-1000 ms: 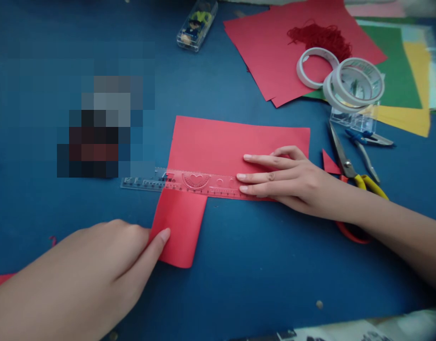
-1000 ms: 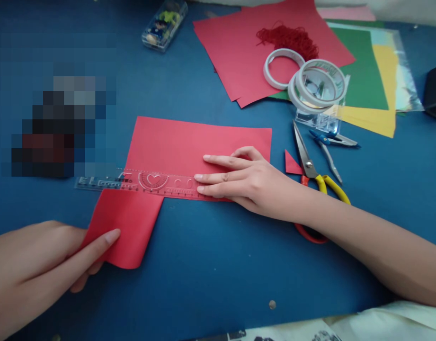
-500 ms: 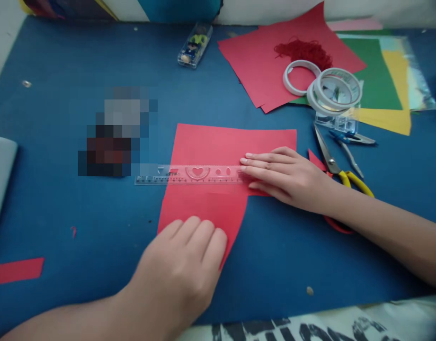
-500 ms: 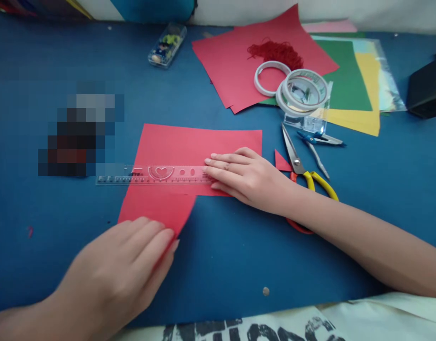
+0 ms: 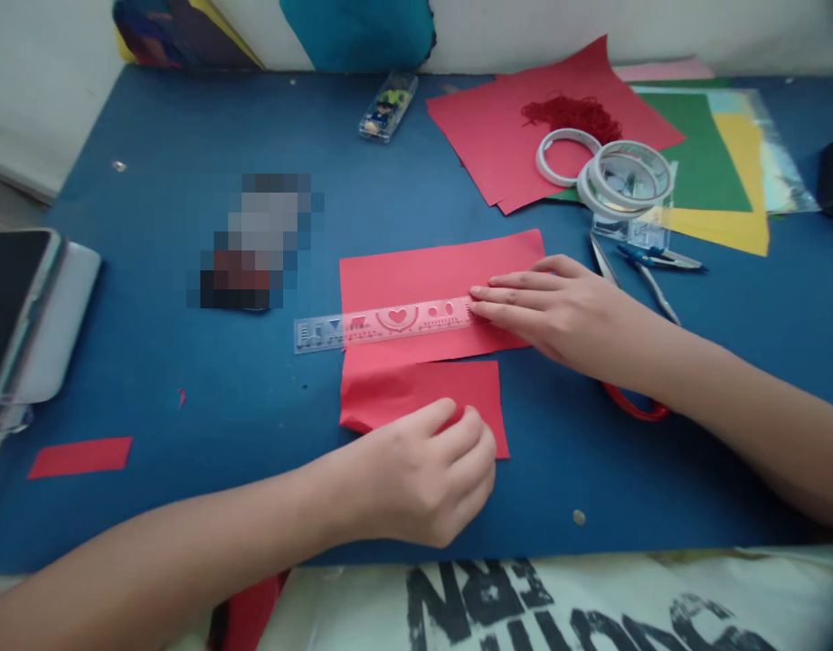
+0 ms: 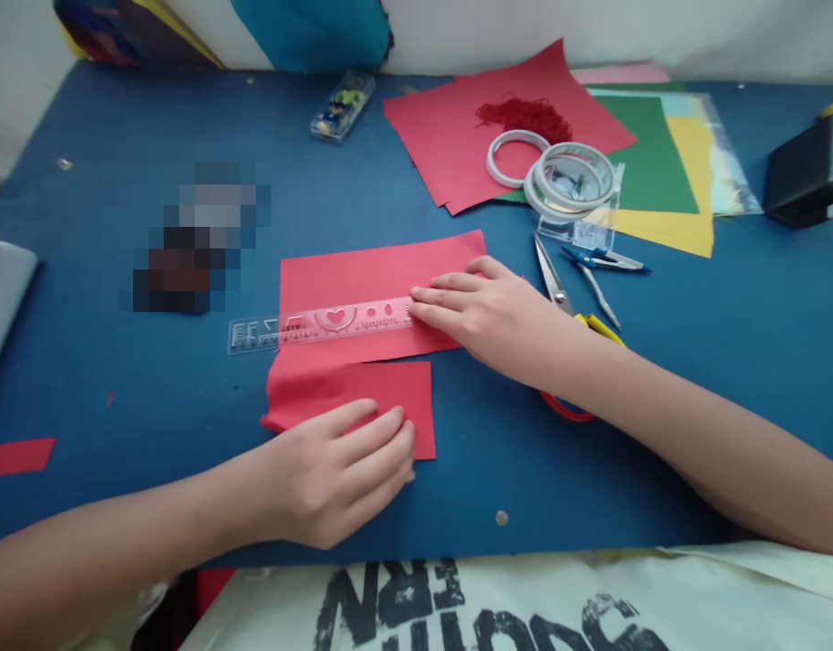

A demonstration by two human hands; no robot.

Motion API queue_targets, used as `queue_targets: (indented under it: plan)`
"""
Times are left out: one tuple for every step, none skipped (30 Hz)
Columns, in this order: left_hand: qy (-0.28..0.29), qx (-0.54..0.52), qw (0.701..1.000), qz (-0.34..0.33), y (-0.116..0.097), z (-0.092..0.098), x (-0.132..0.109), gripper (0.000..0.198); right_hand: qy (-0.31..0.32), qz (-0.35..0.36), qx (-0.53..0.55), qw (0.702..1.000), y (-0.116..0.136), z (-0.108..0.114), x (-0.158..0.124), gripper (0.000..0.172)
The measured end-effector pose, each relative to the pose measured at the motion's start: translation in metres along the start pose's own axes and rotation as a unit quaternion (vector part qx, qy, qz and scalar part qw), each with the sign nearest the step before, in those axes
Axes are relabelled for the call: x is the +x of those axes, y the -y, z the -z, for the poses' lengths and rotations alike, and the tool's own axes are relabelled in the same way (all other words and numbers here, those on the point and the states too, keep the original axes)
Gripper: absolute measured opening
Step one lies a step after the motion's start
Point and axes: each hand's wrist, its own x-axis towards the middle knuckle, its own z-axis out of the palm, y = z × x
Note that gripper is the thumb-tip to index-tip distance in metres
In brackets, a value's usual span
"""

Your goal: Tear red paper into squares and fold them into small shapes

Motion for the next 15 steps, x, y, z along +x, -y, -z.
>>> queue_targets:
  plan:
    - [-0.005,-0.007,1.000,0.013,0.003,0.007,-0.002,0.014,0.009,-0.005,0.014,1.000,0.000,-0.001,0.001,0.039]
    - [-0.010,-0.010,0.999,0.039,0.007,0.016,-0.004,0.017,0.020,-0.006,0.026,0.999,0.001,-0.002,0.002,0.043]
    - [-0.014,-0.012,0.996,0.086,0.013,0.024,-0.007,0.018,0.030,-0.005,0.036,0.999,0.001,-0.003,0.003,0.046]
    - [-0.001,0.002,0.986,0.165,0.020,0.032,-0.012,0.018,0.040,-0.002,0.044,0.998,0.002,-0.004,0.004,0.049]
    - [0.020,0.038,0.971,0.235,0.028,0.039,-0.016,0.023,0.047,0.001,0.051,0.998,0.002,-0.005,0.005,0.052]
    - [0.059,0.086,0.950,0.294,0.036,0.042,-0.020,0.030,0.052,0.003,0.057,0.997,0.002,-0.005,0.006,0.054]
    - [0.106,0.137,0.923,0.344,0.043,0.044,-0.024,0.040,0.054,0.004,0.064,0.996,0.003,-0.006,0.007,0.056]
    - [0.152,0.157,0.901,0.374,0.048,0.043,-0.028,0.043,0.056,0.000,0.073,0.996,0.003,-0.006,0.008,0.057]
    - [0.190,0.162,0.891,0.380,0.053,0.041,-0.030,0.040,0.056,-0.005,0.083,0.995,0.004,-0.005,0.009,0.055]
    - [0.217,0.171,0.883,0.379,0.055,0.039,-0.031,0.037,0.053,-0.012,0.097,0.994,0.005,-0.004,0.010,0.052]
    - [0.239,0.169,0.882,0.371,0.055,0.036,-0.031,0.034,0.048,-0.023,0.117,0.992,0.006,-0.003,0.011,0.048]
    - [0.253,0.161,0.881,0.366,0.054,0.034,-0.030,0.032,0.041,-0.035,0.141,0.989,0.008,-0.001,0.011,0.044]
    - [0.264,0.151,0.878,0.370,0.051,0.034,-0.029,0.032,0.032,-0.048,0.168,0.984,0.011,0.001,0.011,0.040]
    - [0.272,0.143,0.872,0.382,0.047,0.034,-0.027,0.032,0.019,-0.060,0.197,0.978,0.013,0.003,0.010,0.038]
    - [0.282,0.136,0.862,0.398,0.042,0.035,-0.025,0.033,0.006,-0.069,0.224,0.972,0.017,0.005,0.010,0.037]
